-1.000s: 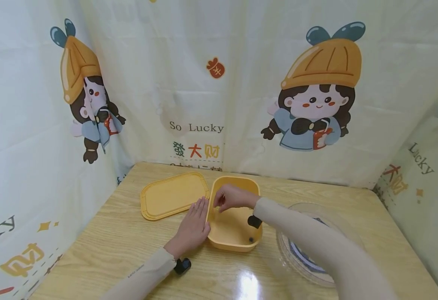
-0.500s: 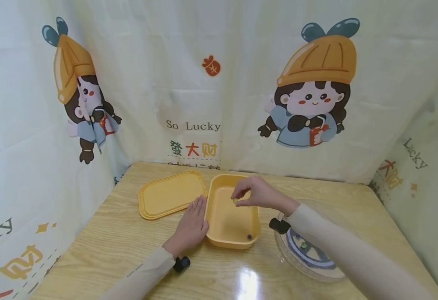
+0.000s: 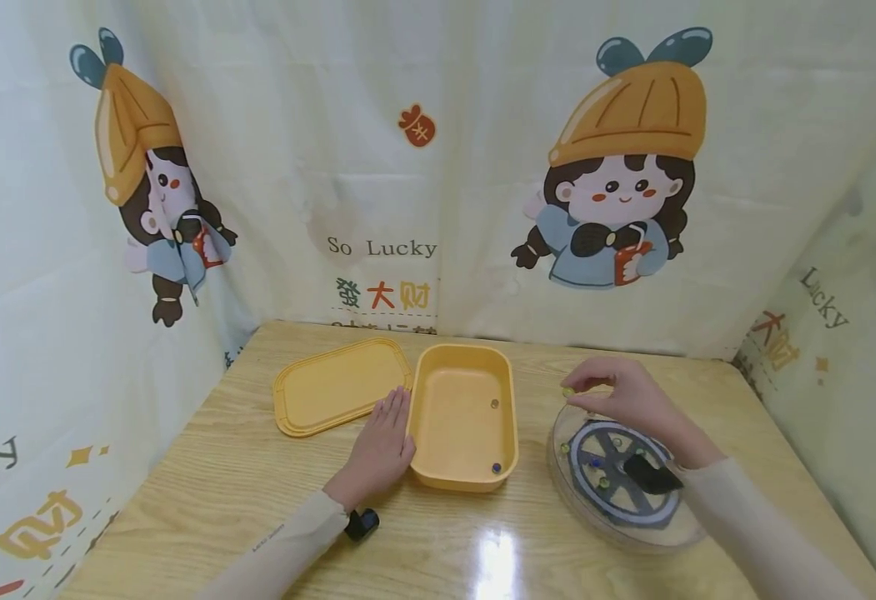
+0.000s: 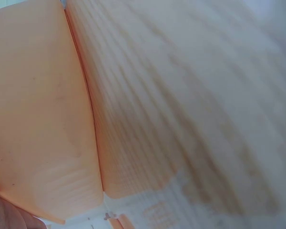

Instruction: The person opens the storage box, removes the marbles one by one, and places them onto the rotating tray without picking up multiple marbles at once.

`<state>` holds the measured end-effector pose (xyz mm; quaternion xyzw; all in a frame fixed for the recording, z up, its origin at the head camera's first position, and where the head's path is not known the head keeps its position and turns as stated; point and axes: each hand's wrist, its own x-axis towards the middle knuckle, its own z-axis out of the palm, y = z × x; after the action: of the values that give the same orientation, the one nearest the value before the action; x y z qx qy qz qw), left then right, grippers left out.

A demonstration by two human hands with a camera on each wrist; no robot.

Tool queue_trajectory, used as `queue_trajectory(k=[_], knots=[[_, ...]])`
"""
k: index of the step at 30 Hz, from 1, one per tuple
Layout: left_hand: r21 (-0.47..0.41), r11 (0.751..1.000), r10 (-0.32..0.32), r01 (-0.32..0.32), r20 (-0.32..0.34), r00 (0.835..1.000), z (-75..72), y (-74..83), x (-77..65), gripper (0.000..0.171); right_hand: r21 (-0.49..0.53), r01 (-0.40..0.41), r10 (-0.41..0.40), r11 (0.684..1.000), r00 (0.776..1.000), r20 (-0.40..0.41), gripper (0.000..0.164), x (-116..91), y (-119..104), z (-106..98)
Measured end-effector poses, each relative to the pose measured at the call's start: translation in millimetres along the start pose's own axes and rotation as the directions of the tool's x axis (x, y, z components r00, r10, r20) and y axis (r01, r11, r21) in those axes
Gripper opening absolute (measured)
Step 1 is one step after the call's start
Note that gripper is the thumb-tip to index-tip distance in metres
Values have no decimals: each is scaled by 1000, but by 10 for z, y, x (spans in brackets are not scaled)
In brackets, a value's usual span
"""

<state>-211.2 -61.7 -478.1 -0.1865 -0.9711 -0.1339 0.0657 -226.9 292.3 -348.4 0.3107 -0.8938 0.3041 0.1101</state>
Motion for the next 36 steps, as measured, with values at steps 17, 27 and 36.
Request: queue_trajectory(k=[17,27,36], knots=[[-12,1000,2,-2,7,1000,-9,3,-3,63,49,-164,167,985,985,-49,24,-1027,636,-146],[-34,999,-3,4,9,1000,3,5,-3,63,-35,-114,114,993,993,3,22,-1346,826,97],[-43,999,1,-2,-4,1000,-4,1,-1,63,-106,-8,12,994,999,38,27,-1434,944,231]])
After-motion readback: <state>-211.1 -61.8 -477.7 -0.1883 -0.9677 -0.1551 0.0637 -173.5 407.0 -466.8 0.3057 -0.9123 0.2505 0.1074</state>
